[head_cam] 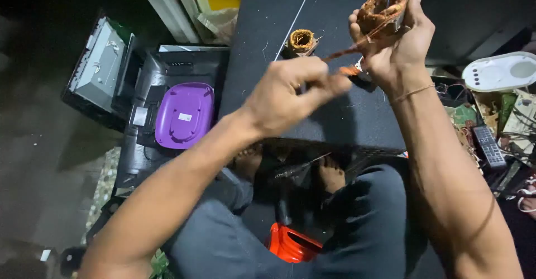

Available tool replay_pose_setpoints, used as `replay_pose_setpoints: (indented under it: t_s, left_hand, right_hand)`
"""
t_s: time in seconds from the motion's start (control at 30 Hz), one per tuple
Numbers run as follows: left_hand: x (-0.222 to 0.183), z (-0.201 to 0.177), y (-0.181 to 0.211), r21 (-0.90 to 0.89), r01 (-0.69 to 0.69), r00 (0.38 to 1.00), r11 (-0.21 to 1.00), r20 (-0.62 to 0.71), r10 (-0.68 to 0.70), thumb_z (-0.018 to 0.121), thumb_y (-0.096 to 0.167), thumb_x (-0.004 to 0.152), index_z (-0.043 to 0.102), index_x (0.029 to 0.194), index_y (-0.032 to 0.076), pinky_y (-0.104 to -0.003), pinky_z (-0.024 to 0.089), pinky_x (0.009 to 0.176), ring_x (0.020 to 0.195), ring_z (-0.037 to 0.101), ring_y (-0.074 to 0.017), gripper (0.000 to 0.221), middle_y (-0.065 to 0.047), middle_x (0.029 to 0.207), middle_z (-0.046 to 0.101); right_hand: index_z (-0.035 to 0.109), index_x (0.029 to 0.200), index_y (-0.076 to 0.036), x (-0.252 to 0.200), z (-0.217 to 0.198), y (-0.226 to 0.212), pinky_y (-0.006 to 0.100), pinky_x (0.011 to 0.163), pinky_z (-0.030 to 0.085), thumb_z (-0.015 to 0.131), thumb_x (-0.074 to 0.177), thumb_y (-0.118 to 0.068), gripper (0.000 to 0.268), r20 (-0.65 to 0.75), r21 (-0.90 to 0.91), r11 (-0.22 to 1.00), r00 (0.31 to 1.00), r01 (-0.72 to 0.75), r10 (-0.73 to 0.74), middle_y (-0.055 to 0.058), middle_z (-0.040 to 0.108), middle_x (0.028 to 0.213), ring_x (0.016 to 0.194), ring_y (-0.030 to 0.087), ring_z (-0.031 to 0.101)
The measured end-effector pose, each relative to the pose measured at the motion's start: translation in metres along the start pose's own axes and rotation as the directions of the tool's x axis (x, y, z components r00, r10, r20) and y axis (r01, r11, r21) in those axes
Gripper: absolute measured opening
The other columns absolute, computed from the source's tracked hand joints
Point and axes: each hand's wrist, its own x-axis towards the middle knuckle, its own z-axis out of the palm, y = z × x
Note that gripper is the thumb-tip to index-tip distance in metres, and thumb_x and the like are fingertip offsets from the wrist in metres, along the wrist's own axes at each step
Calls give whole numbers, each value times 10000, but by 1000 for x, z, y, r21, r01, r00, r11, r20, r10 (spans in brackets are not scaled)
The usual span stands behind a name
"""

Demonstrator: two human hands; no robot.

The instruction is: Winding and untangling copper wire onto motor stator coils for repair

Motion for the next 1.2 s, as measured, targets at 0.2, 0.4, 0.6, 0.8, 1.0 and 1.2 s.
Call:
replay_pose_setpoints:
  t_s: [0.2, 0.4, 0.6, 0.8, 1.0, 1.2]
  left_hand:
    - [2, -22, -19, -201, 462, 887, 864, 99, -451, 450, 452, 1017, 666, 856, 177, -196, 509, 558, 748, 699, -51, 385, 29, 822, 735]
    - [1, -35, -39, -127, 536, 841, 834, 165, -515, 427, 349, 1051, 659, 1033, 124, -228, 539, 621, 782, 687, -94, 324, -34, 915, 755]
    - [4, -35, -8, 62, 513, 789, 856, 358, -499, 577, 471, 930, 738, 915, 198, -279, 480, 735, 744, 646, -62, 317, 50, 837, 791]
    - [2, -19, 4, 45, 337, 899, 940, 281, -336, 336, 505, 1001, 774, 1121, 192, -279, 572, 745, 639, 739, -72, 552, 17, 558, 692]
    - [5, -24, -27, -306, 517, 855, 799, 136, -501, 364, 444, 1005, 591, 1211, 56, -293, 639, 558, 757, 778, -234, 494, -89, 712, 730]
    - [8, -42, -65, -527, 550, 775, 648, 34, -630, 467, 463, 982, 656, 1004, 33, -323, 609, 502, 551, 695, -200, 470, -44, 508, 547]
  right_hand:
    - [611, 1120, 78, -5, 9, 1, 459, 826, 655, 521, 890, -411, 549, 15, 131, 991, 1000, -1, -1, 247, 638, 1071, 956, 391, 678]
    - [592, 1123, 53, -25, 34, 6, 455, 749, 691, 786, 601, -342, 682, -146, 99, 995, 989, 31, -17, 269, 590, 1105, 947, 390, 686]
    - [619, 1136, 33, -23, 33, 12, 521, 930, 682, 707, 713, -349, 577, -180, 24, 996, 980, 86, -80, 222, 575, 1142, 1038, 328, 636]
    - [612, 1158, 6, -16, 26, 11, 496, 870, 703, 707, 712, -365, 588, -197, -24, 996, 976, 90, -93, 233, 548, 1185, 1068, 330, 612]
    - [639, 1024, 14, -17, 24, 4, 397, 753, 666, 601, 711, -440, 553, -221, -83, 994, 972, 64, -81, 202, 657, 980, 898, 331, 700]
    - [681, 952, -24, -37, 46, 10, 333, 608, 579, 551, 768, -466, 496, -195, -180, 977, 978, -113, 77, 185, 665, 887, 764, 279, 648]
